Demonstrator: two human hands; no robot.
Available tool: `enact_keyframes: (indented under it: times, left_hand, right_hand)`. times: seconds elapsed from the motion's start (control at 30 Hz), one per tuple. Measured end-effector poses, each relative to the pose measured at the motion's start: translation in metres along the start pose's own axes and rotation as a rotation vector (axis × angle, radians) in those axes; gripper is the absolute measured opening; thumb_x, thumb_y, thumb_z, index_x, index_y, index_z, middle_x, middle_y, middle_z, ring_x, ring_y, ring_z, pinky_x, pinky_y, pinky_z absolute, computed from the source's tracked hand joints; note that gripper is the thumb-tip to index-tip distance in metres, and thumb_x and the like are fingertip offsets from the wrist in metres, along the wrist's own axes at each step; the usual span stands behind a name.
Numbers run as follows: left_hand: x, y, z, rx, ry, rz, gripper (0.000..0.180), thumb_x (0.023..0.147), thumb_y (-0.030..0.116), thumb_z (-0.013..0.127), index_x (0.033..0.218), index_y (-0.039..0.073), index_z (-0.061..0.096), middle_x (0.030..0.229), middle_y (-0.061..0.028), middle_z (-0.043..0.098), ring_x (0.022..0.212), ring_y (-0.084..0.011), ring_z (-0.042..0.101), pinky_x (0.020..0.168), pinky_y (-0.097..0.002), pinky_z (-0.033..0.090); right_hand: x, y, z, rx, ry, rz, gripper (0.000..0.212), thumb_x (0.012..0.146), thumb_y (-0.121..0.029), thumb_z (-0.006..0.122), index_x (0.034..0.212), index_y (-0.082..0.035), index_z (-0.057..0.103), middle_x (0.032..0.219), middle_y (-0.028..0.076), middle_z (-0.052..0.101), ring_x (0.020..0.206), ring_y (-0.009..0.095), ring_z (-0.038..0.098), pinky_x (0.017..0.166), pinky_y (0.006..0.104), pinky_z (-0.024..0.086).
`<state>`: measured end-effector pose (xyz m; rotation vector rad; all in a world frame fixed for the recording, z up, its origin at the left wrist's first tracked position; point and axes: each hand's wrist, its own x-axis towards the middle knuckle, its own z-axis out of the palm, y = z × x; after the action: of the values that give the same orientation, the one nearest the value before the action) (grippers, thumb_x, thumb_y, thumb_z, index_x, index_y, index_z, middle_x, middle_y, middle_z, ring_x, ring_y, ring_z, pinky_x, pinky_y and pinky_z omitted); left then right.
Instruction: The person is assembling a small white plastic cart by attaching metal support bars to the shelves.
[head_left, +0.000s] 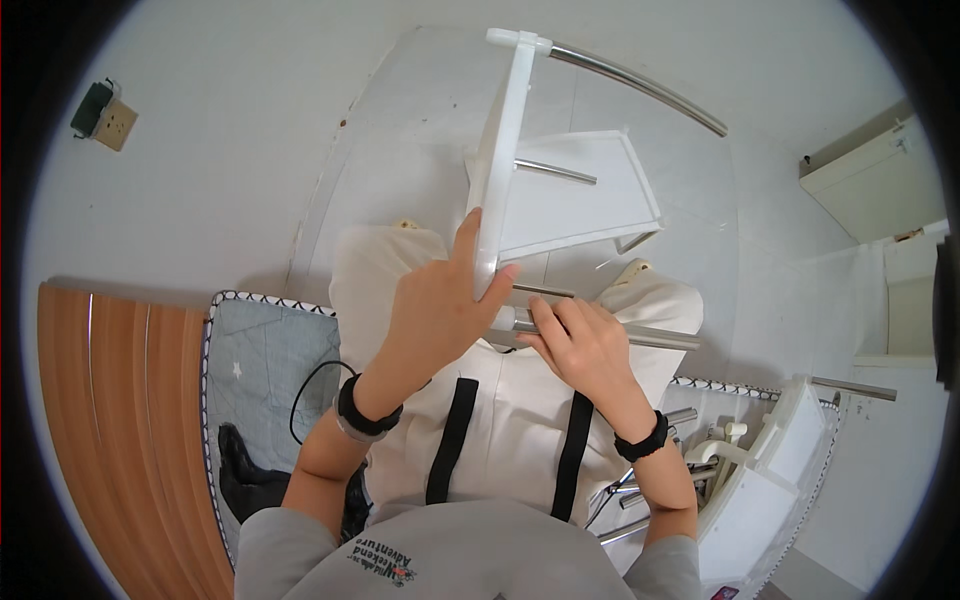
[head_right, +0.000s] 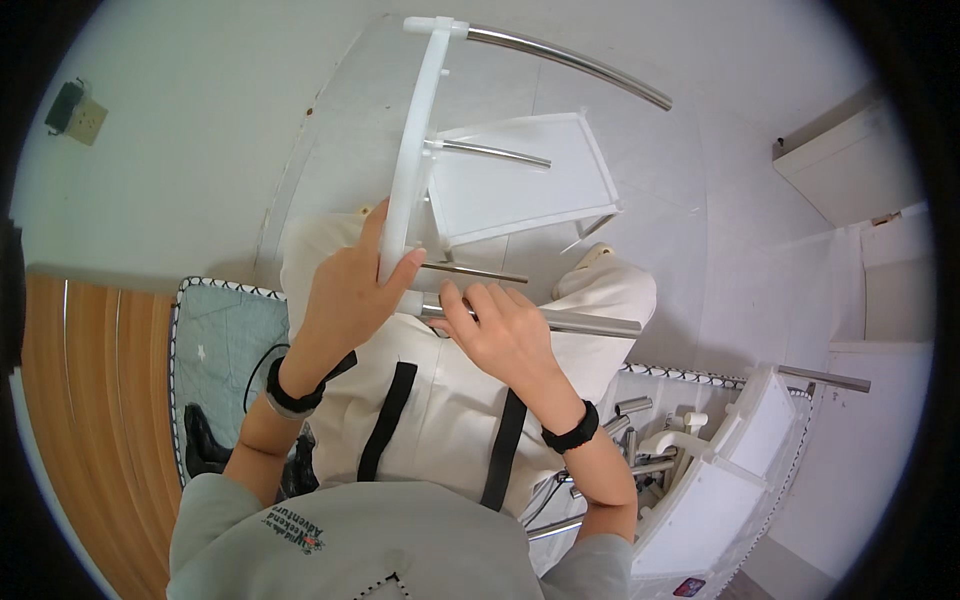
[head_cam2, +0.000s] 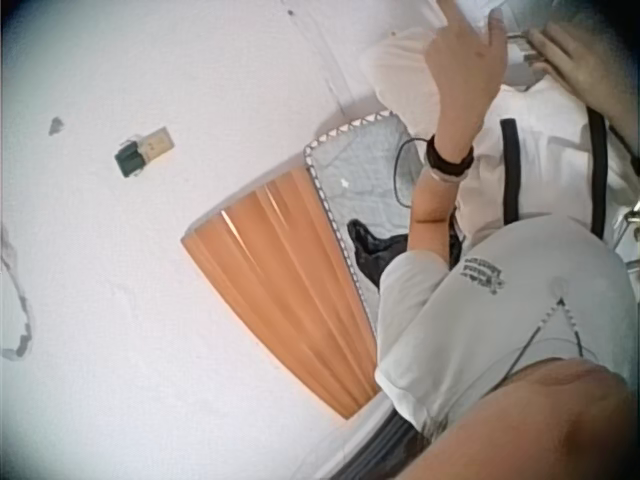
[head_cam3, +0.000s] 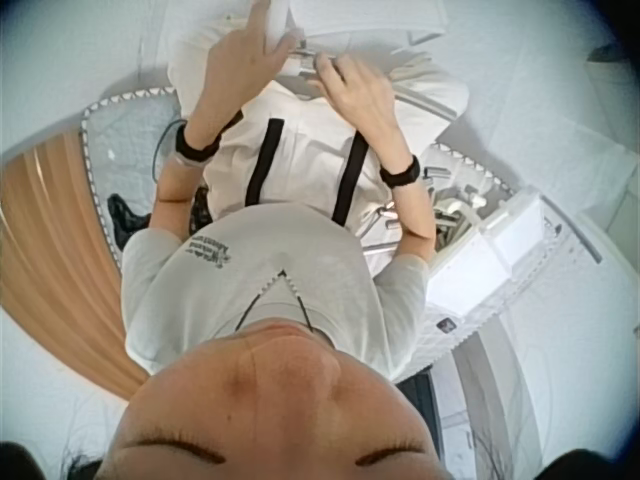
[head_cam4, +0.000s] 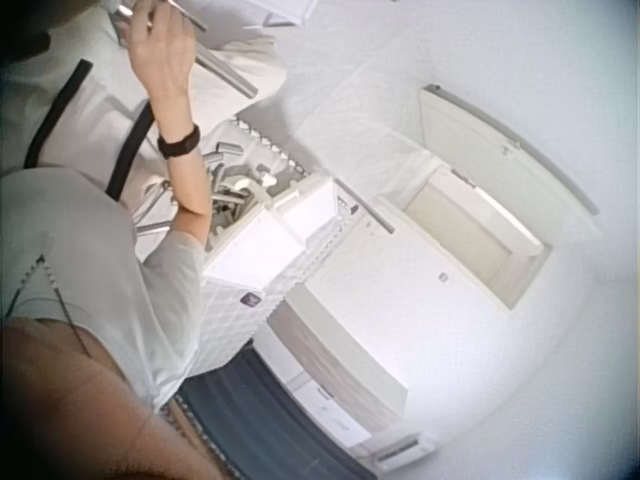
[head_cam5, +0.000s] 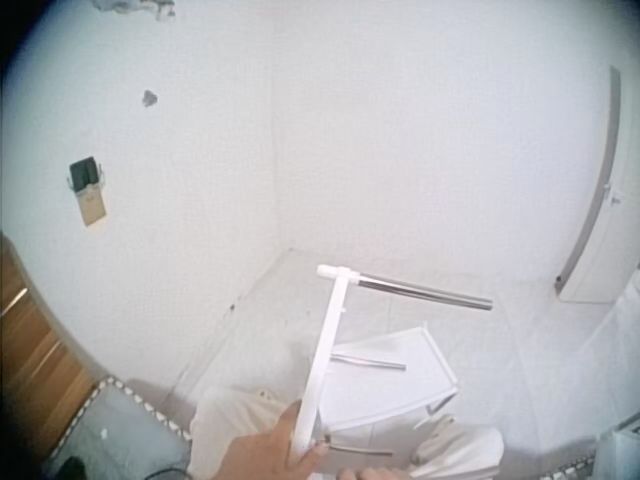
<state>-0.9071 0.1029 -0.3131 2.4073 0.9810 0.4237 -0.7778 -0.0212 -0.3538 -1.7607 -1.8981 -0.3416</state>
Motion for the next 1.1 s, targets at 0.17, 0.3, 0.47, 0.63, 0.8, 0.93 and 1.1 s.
enact_keyframes:
  times: [0.17,0.3,0.47,0.63,0.8,0.93,1.1]
  left_hand:
    - [-0.011,0.0,0.005,0.046,0.022,0.005,0.063,0.08,0.035,0.057,0.122,-0.007,0.037,0.045,-0.0117,0.05,0.04,-0.027,0.052,0.039,-0.0357,0.038]
    - [-0.017,0.002,0.01,-0.02,0.074,-0.026,0.061,0.08,0.033,0.057,0.122,-0.007,0.037,0.045,-0.0117,0.05,0.04,-0.027,0.052,0.039,-0.0353,0.039]
    - [-0.023,-0.009,0.013,-0.049,0.07,-0.023,0.054,0.08,0.027,0.054,0.122,-0.003,0.036,0.046,-0.0114,0.05,0.041,-0.0289,0.053,0.039,-0.0362,0.039]
    - [-0.028,-0.007,0.012,-0.05,0.036,-0.076,0.052,0.081,0.025,0.054,0.122,-0.001,0.036,0.051,-0.0133,0.053,0.043,-0.0307,0.053,0.041,-0.0375,0.04]
    - [-0.031,-0.007,0.015,-0.04,0.016,-0.097,0.05,0.082,0.023,0.054,0.122,-0.002,0.037,0.053,-0.0143,0.055,0.043,-0.031,0.054,0.042,-0.0379,0.041]
    - [-0.033,-0.011,0.02,0.005,0.096,0.001,0.05,0.082,0.025,0.053,0.12,-0.004,0.037,0.041,-0.0079,0.047,0.035,-0.0252,0.049,0.035,-0.0341,0.036]
    - [-0.032,-0.013,0.022,-0.005,0.134,0.029,0.048,0.082,0.023,0.053,0.119,-0.005,0.038,0.041,-0.0072,0.046,0.034,-0.0243,0.048,0.035,-0.033,0.035]
  right_hand:
    - [-0.005,-0.005,-0.002,-0.018,-0.045,-0.009,0.037,0.069,-0.033,0.067,0.093,-0.007,0.055,0.062,0.001,0.04,0.051,0.013,0.045,0.043,0.0251,0.036]
    - [-0.004,-0.009,-0.008,-0.009,-0.078,0.026,0.038,0.069,-0.032,0.067,0.093,-0.005,0.057,0.062,0.002,0.042,0.051,0.015,0.046,0.044,0.0276,0.038]
    - [-0.003,-0.008,-0.004,0.011,-0.069,-0.053,0.035,0.07,-0.035,0.066,0.091,-0.007,0.056,0.06,0.001,0.04,0.05,0.014,0.045,0.043,0.0261,0.037]
    - [-0.001,-0.012,-0.002,-0.021,-0.106,-0.101,0.035,0.071,-0.037,0.064,0.09,-0.009,0.055,0.06,0.0,0.04,0.049,0.013,0.045,0.043,0.025,0.037]
    - [-0.004,-0.015,-0.001,0.009,-0.133,-0.049,0.034,0.072,-0.037,0.064,0.088,-0.008,0.055,0.059,0.001,0.041,0.049,0.014,0.046,0.043,0.0253,0.038]
    - [-0.003,-0.017,-0.003,0.037,-0.156,-0.045,0.033,0.073,-0.036,0.063,0.088,-0.008,0.055,0.06,0.001,0.041,0.049,0.015,0.047,0.043,0.0255,0.038]
    - [0.002,-0.017,-0.005,0.079,-0.199,-0.01,0.03,0.073,-0.035,0.063,0.083,-0.009,0.054,0.059,0.002,0.043,0.049,0.016,0.05,0.042,0.0273,0.039]
